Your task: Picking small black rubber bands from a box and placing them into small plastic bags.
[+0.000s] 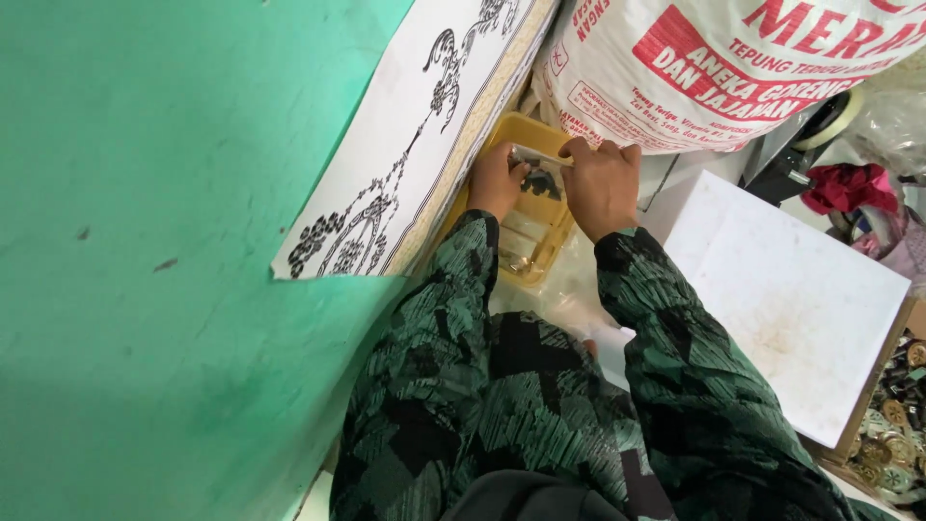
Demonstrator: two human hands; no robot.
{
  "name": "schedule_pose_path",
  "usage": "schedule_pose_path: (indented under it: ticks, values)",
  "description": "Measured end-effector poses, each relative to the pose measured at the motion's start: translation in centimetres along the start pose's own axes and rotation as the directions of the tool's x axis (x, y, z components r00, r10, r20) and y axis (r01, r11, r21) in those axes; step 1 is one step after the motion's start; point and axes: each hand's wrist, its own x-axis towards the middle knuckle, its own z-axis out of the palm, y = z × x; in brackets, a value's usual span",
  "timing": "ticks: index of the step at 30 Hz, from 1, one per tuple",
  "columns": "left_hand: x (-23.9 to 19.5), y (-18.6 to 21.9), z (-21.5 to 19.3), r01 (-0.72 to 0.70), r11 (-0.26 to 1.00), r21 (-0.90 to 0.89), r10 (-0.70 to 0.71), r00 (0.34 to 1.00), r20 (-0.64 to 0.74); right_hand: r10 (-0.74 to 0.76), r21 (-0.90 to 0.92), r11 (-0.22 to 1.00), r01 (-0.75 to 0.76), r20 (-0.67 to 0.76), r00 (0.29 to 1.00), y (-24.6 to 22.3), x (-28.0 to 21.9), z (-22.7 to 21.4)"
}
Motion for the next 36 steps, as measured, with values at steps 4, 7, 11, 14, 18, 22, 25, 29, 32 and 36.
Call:
schedule_pose_path:
  ticks: [4,7,11,14,18,22,25,29,32,36]
  values:
    - [1.0,-0.6,1.5,-0.024,0.999,0.026,0.023,0.999,0.037,-0.037,-0.080,0.996,0.040,0.044,0.998,0.3,-0.1,2.2]
    - [1.1,-0.8,1.5,-0.036,0.994,0.104,0.032,0.998,0.048,-0.113,-0.150,0.984,0.098,-0.095,0.989,0.4,-0.1,2.7]
    - [-0.1,0.0,1.2,-0.063,0.962,0.264,0.041,0.995,0.088,-0.218,-0.130,0.968,0.214,-0.014,0.976,0.1,-0.2,2.7]
    - [-0.9,-0.5,1.4,-0.198,0.914,0.355,0.152,0.976,0.154,-0.223,-0.080,0.968,0.237,0.150,0.963,0.0,-0.3,2.8]
    - [-1.5,-2.8,1.8,-0.338,0.799,0.497,0.255,0.940,0.228,-0.206,-0.046,0.972,0.231,0.311,0.928,0.2,0.1,3.3]
    - [-1.2,-4.3,2.5,-0.383,0.749,0.541,0.311,0.924,0.224,-0.196,-0.047,0.973,0.226,0.349,0.917,0.1,0.3,1.8]
    - [-1.9,-2.7,1.5,-0.364,0.795,0.485,0.285,0.930,0.231,-0.226,0.083,0.974,0.210,0.292,0.929,0.4,0.1,-1.5]
    - [-4.3,1.5,-1.0,-0.290,0.879,0.378,0.222,0.951,0.214,-0.172,0.444,0.887,0.128,0.061,0.983,2.8,-1.6,-4.8]
    - [-6.2,4.6,-2.4,-0.279,0.912,0.300,0.232,0.956,0.182,-0.097,0.411,0.906,0.097,-0.021,0.995,5.3,-3.2,-6.8]
    - [-10.3,10.7,-3.9,-0.339,0.919,0.200,0.324,0.940,0.103,0.017,0.228,0.973,-0.028,0.047,0.999,7.3,-6.1,-7.2]
